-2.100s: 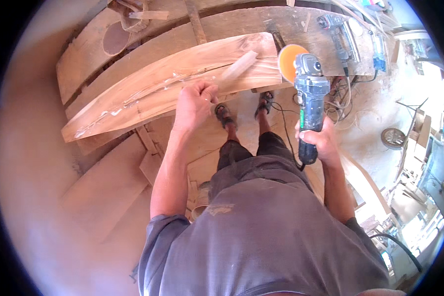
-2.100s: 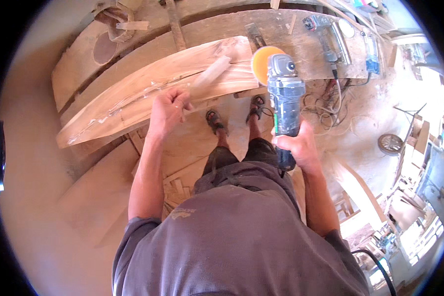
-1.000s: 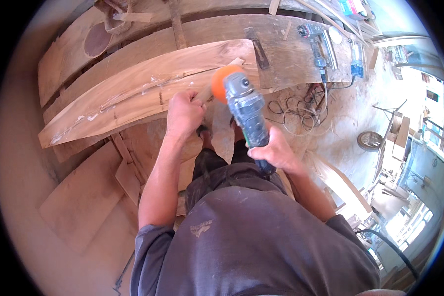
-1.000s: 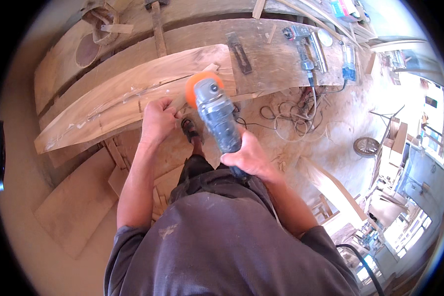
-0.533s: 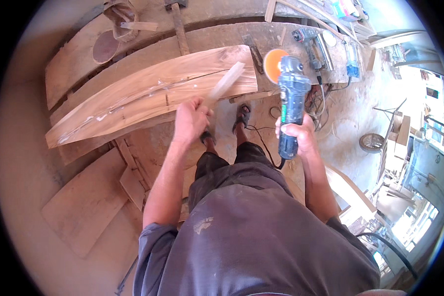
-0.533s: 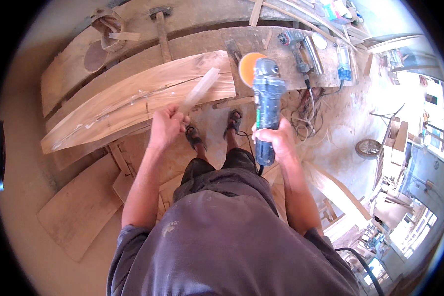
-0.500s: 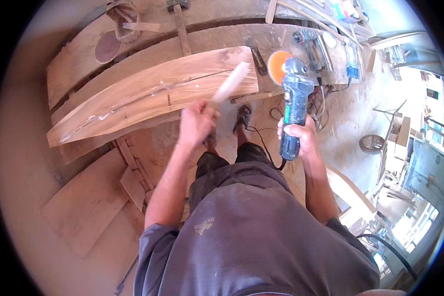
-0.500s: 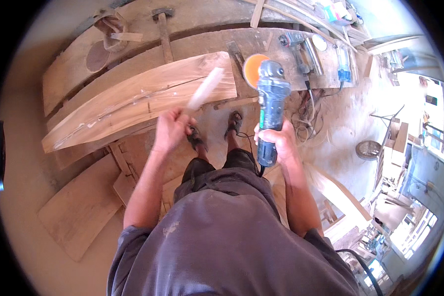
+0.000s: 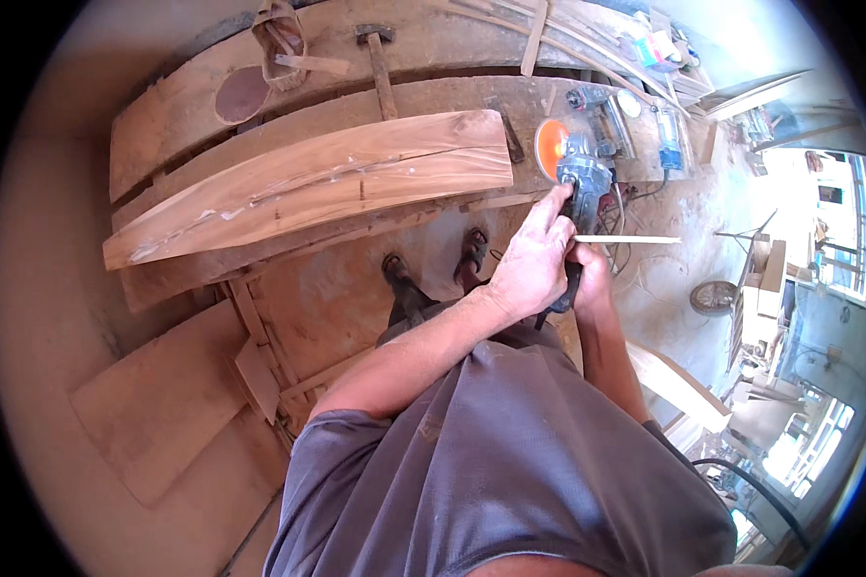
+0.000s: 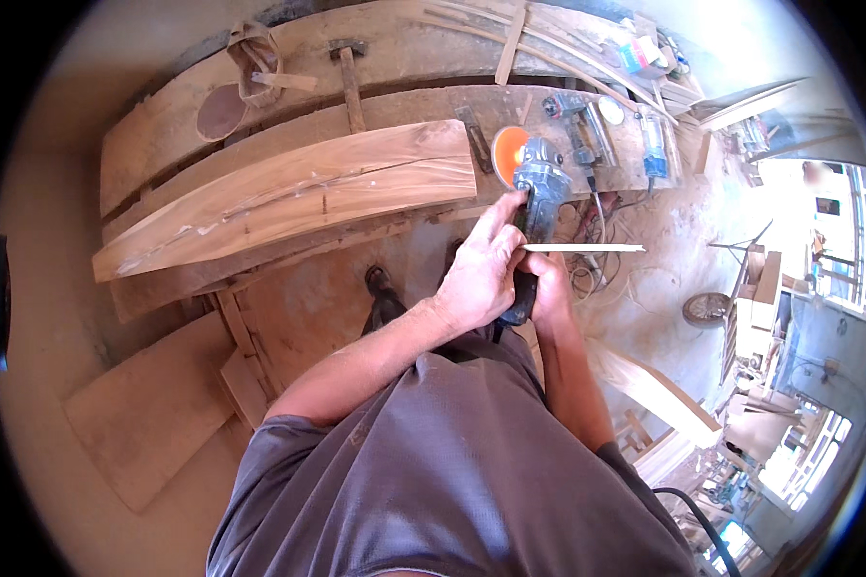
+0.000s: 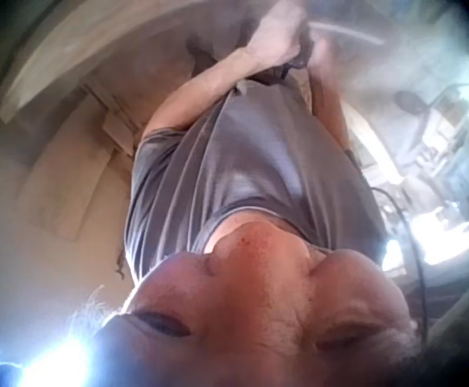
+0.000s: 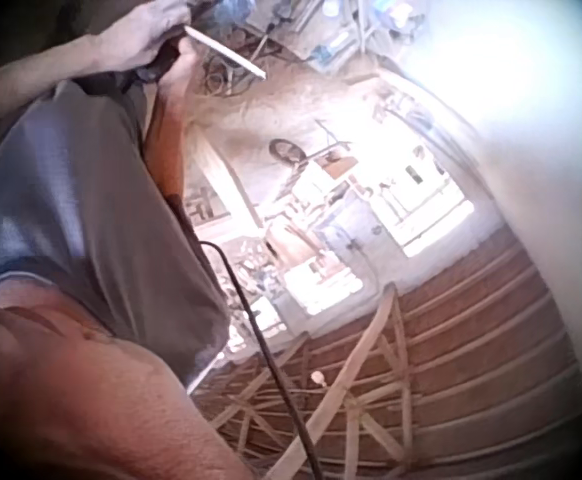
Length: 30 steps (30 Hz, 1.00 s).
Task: The person assembles wooden parts by hammering a small strip into a groove on a curved wooden piece, then uses a power sander to smooth the strip. The person repeatedly checks fit and alignment, removes and reinserts the strip, and continues sanding and hammering to secure it.
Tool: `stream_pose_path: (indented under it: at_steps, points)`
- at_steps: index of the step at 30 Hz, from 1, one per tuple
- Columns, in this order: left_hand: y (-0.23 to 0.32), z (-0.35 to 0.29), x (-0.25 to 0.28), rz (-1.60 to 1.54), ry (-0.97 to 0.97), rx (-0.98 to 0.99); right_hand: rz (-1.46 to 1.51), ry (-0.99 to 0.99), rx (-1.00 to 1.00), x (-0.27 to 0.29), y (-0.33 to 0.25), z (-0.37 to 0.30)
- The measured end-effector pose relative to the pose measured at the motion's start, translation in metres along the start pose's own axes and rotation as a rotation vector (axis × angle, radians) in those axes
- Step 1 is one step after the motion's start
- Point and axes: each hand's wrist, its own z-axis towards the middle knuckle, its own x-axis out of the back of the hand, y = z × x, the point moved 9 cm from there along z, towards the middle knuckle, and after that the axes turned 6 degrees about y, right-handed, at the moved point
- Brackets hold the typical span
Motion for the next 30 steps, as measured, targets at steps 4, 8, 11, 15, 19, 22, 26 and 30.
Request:
stream_pose_path:
  at_steps: [4,8,11,15,19,22,26,30]
  points:
    - [0.009,0.006,0.010,0.112,-0.022,-0.091,-0.055,-0.040,0.020,-0.011,-0.005,0.001]
    - [0.009,0.009,0.026,0.125,0.012,-0.032,-0.122,-0.062,-0.005,-0.035,-0.012,-0.001]
    - [-0.005,0.010,0.027,0.019,-0.003,0.083,-0.099,-0.104,-0.016,-0.043,-0.015,0.003]
    - [-0.030,0.016,0.019,-0.128,-0.012,0.251,-0.013,-0.158,-0.037,-0.036,-0.011,0.034]
    - [-0.072,0.017,0.003,-0.361,-0.023,0.563,0.008,-0.279,-0.013,-0.043,-0.040,0.064]
    - [-0.094,-0.003,0.014,-0.402,-0.038,0.798,-0.014,-0.245,-0.060,-0.010,-0.036,0.110]
    - [-0.121,-0.047,0.051,-0.061,0.008,0.932,-0.351,-0.347,-0.014,0.002,-0.058,0.157]
    - [-0.123,-0.113,0.066,-0.065,0.291,1.265,-0.990,-0.275,0.258,0.015,-0.054,0.232]
